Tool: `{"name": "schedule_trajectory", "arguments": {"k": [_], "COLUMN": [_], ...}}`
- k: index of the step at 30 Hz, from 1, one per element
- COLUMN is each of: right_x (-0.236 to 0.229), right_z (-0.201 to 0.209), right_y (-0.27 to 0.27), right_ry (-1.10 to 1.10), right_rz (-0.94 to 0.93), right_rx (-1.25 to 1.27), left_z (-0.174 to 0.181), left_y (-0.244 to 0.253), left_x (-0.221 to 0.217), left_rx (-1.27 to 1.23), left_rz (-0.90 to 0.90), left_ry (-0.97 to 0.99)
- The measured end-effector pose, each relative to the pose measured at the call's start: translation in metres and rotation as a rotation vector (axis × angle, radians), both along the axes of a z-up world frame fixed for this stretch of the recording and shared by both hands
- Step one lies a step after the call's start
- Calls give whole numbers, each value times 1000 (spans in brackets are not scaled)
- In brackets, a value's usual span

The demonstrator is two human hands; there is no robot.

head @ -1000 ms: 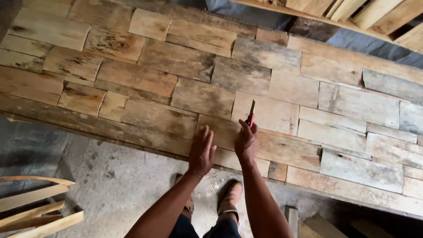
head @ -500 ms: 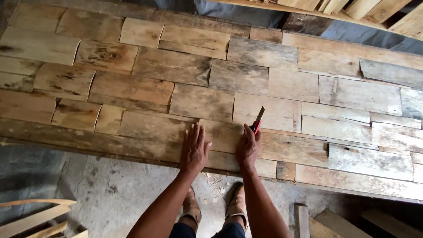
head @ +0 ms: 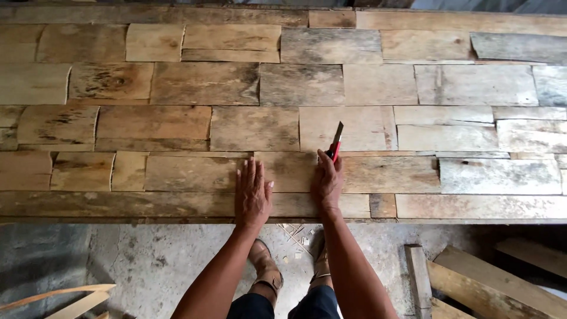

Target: Using a utility knife to trim and adjust thin wooden tiles on a flat surface.

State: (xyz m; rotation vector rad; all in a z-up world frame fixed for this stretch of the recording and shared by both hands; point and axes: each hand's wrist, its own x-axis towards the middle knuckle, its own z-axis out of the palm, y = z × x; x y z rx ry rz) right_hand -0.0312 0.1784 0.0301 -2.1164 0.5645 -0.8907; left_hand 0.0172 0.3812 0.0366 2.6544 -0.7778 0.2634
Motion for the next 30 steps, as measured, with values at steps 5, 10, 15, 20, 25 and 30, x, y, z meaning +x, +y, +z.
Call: {"name": "schedule_trajectory", "arguments": {"k": [5, 10, 15, 20, 25, 30], "right_x": [-2, 0, 11, 18, 43, 74], "right_z": [8, 1, 13, 27, 37, 13], "right_y": [-1, -2, -13, -8, -8, -11], "right_ry": [2, 20, 58, 152, 152, 351], "right_rz": [-8, 0, 114, 210, 227, 229], "right_rx": [-23, 14, -56, -26, -39, -52], "left_z": [9, 11, 17, 24, 34, 8], "left_y": [-3, -1, 1, 0, -12, -37], "left_x": [-1, -2, 1, 0, 12, 40], "left_rx": [-25, -1, -64, -44, 42, -13], "left_rz": [-14, 4, -29, -34, -18, -116], "left_ry": [16, 35, 32, 38, 139, 37]}}
